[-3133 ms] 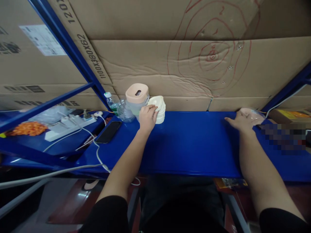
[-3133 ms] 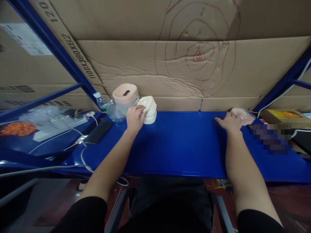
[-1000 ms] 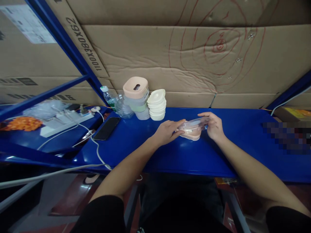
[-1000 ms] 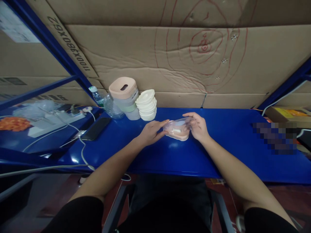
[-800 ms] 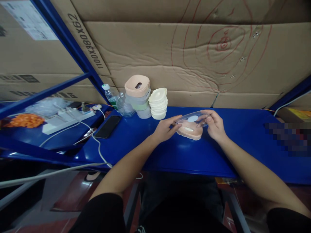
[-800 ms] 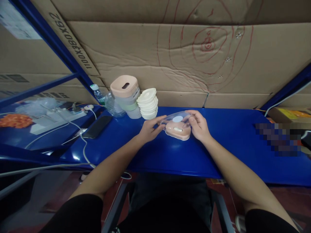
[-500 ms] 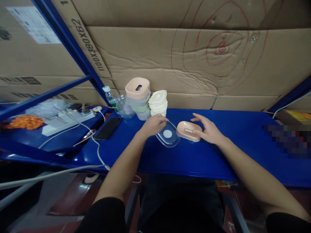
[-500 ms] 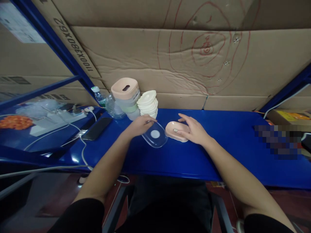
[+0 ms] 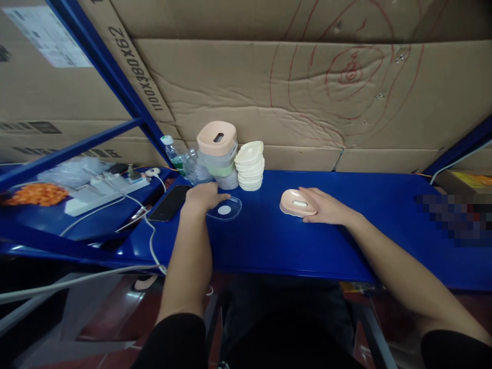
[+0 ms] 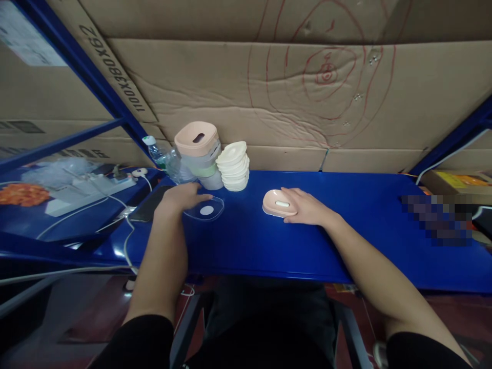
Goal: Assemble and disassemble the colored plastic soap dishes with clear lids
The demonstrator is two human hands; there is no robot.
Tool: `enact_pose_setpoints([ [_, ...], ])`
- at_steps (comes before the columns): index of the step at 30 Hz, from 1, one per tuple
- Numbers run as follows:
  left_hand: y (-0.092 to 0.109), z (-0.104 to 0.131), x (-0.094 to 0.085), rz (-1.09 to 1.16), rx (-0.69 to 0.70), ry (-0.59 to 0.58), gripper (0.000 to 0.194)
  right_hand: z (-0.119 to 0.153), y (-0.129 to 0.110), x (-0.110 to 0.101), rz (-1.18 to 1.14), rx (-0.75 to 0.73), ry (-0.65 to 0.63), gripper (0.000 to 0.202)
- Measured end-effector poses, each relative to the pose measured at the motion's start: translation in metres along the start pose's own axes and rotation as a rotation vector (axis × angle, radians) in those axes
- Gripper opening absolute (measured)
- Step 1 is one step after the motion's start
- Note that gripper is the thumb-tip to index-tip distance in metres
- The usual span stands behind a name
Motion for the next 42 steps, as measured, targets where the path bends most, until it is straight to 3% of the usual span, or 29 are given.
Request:
enact_pose_setpoints([
  [3, 0.043, 0.012, -0.004, 0.094, 0.202, 0.207, 0.048, -0.001, -0.002, 0.001, -0.041, 0.032, 0.018, 0.113],
  [5, 0.080, 0.021, -0.002, 0.214, 0.464, 0.266, 0.058, -0.002, -0.005, 0.005, -0.061, 0.048, 0.019, 0.113],
  [7, 0.113, 0.030, 0.004, 0.330, 0.689, 0.238, 0.085, -0.004, -0.011, 0.009, -0.088, 0.019, 0.019, 0.113],
  [9, 0.136, 0.037, 0.011, 0.381, 0.771, 0.177, 0.101, -0.005, -0.017, 0.011, -0.118, -0.039, 0.019, 0.113],
  [11, 0.147, 0.041, 0.016, 0.425, 0.785, 0.080, 0.104, -0.007, -0.022, 0.012, -0.150, -0.094, 0.033, 0.109],
  [16, 0.146, 0.043, 0.018, 0.524, 0.759, -0.099, 0.104, -0.008, -0.027, 0.013, -0.225, -0.169, 0.091, 0.093],
  [24, 0.144, 0.040, 0.022, 0.524, 0.755, -0.149, 0.117, -0.009, -0.026, 0.021, -0.294, -0.109, 0.079, 0.085],
  [30, 0.136, 0.034, 0.022, 0.500, 0.688, -0.180, 0.141, -0.007, -0.023, 0.008, -0.272, -0.037, 0.236, 0.081],
  [32, 0.136, 0.033, 0.024, 0.495, 0.689, -0.164, 0.145, -0.007, -0.018, 0.002, -0.298, 0.040, 0.360, 0.075],
  [37, 0.151, 0.036, 0.029, 0.480, 0.748, -0.123, 0.144, -0.002, 0.004, -0.008, -0.495, 0.401, 0.627, 0.074],
  [42, 0.158, 0.038, 0.029, 0.433, 0.707, -0.190, 0.142, 0.000, 0.020, -0.016, -0.571, 0.622, 0.614, 0.076],
])
Point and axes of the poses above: each hand's wrist, its own z-axis away from the middle knuckle, its own x-axis out of the palm, y = z × x, the point moved 2 cm from there along -z, towards the middle knuckle
